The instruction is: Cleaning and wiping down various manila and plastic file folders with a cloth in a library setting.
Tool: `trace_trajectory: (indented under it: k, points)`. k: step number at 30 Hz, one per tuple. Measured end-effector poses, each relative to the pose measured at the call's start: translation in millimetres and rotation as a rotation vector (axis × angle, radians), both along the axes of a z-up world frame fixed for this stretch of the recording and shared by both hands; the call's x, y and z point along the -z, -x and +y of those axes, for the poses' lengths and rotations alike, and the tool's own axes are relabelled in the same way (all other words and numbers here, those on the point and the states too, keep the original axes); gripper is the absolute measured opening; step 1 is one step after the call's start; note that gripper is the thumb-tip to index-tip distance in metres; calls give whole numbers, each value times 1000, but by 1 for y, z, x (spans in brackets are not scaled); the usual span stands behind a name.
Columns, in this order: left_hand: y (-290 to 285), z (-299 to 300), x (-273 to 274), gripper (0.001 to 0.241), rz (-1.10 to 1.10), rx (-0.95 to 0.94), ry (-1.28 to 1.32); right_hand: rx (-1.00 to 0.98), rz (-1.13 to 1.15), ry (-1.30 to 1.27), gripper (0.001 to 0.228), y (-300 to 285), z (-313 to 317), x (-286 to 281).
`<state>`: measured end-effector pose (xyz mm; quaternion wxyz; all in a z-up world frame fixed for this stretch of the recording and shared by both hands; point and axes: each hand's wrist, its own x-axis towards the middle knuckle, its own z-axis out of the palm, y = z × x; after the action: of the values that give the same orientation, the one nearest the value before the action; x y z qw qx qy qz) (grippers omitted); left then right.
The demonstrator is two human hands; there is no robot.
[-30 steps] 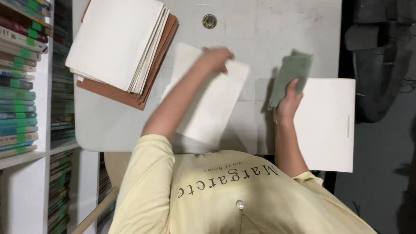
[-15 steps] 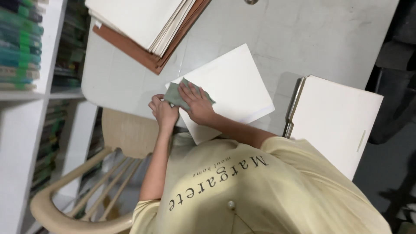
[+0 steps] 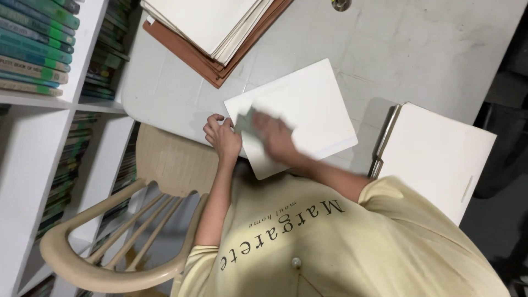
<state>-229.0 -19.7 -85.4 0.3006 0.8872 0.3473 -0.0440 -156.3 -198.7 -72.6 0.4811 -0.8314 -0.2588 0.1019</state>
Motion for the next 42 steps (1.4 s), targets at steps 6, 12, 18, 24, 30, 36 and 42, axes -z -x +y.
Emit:
trace_trajectory:
  k: [6, 12, 18, 24, 30, 36, 42]
  points:
    - [1, -6, -18, 34, -79, 7, -15, 42, -464, 391, 53, -31, -109, 65]
    - [-13, -9, -59, 26, -402, -28, 125, 680, -182, 535, 65, -94, -131, 18]
    - [-3, -3, -147, 22, -744, -134, 422, -212, -280, 335, 62, 51, -74, 29]
    - [59, 55, -239, 26, -1047, -111, -224, -658, -328, 619, 94, 2, -85, 4]
    - [115, 60, -246, 24, -1134, -134, -245, 326, -603, 554, 53, -281, -210, 109]
    - [118, 60, -238, 33, -1085, -276, -342, 117, -438, 302, 73, -131, -19, -7]
    - [86, 84, -222, 35, -1130, -250, -219, -439, -539, 241, 42, -120, 37, 22]
